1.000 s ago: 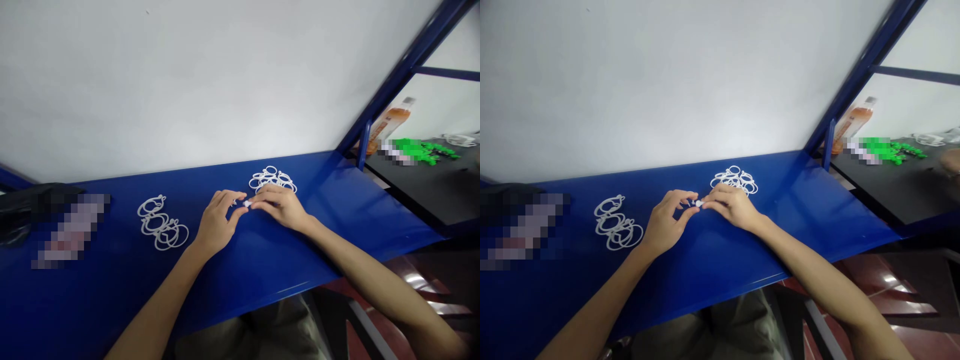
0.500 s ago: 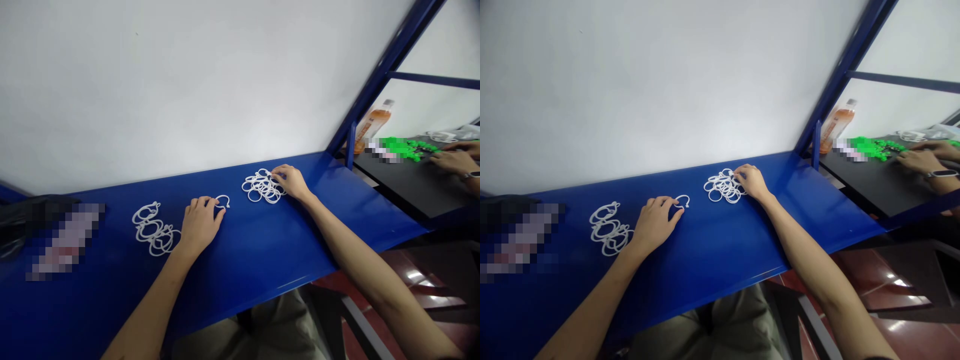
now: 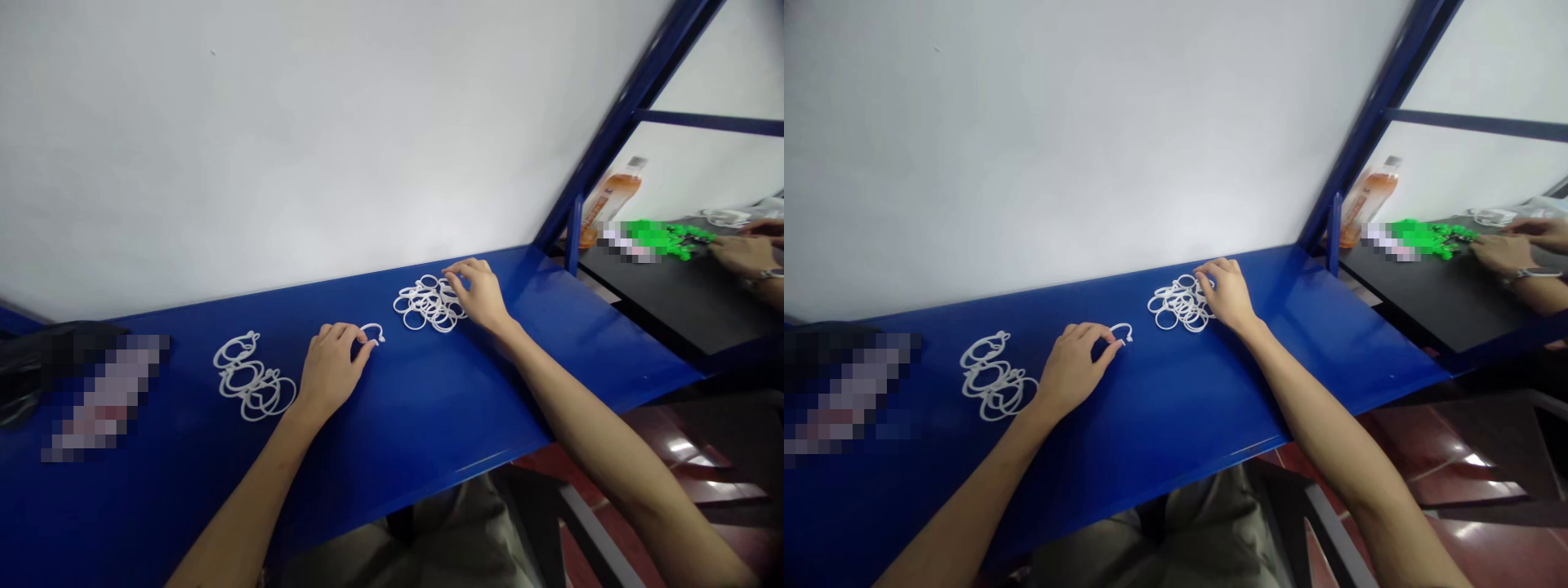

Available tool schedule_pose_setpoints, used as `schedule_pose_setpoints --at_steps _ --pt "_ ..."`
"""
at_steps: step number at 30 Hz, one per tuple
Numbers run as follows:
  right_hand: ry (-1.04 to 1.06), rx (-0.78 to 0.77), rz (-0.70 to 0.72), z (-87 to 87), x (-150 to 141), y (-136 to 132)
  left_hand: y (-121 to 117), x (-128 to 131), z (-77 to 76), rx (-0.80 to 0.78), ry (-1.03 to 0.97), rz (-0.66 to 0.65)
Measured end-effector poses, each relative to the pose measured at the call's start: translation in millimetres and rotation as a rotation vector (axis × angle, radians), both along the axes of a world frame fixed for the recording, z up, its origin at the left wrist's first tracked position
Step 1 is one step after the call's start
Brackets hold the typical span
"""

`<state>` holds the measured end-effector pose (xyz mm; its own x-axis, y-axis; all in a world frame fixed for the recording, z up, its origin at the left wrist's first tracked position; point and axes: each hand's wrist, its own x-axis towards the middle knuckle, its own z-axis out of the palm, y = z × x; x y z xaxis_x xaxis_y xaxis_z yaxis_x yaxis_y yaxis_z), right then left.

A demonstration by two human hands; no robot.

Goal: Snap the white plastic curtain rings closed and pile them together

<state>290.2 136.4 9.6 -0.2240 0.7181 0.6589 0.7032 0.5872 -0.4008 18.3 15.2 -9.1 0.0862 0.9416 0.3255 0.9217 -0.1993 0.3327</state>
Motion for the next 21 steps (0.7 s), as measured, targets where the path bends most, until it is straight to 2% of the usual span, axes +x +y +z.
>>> schedule_pose_setpoints --at_steps 2,4,7,9,15,18,21 --pt "-0.004 0.031 0.074 4.9 -8 -14 -1 2 1.2 0.022 -0.076 -0.021" --pt "-0.011 0.009 0.221 7.9 -19 -31 -2 5 4.0 0.029 -0.186 -0.036" --pt "-0.095 -0.094 0.459 7.0 -37 -55 -6 9 10.4 -0.020 -0.383 -0.054" --pt "-0.121 -0.182 0.543 3.4 -46 -66 -9 10 14.2 -0.105 -0.505 -0.088" --pt "0.020 -0.370 0.573 -5.2 -55 -72 -12 13 13.7 -0.354 -0.762 -0.236" --pt "-0.015 -0.395 0.632 -4.6 -54 -72 -12 14 11.6 -0.362 -0.858 -0.243" --pt "-0.052 -0.338 0.650 -2.2 -55 -74 -11 14 11.4 -0.330 -0.851 -0.212"
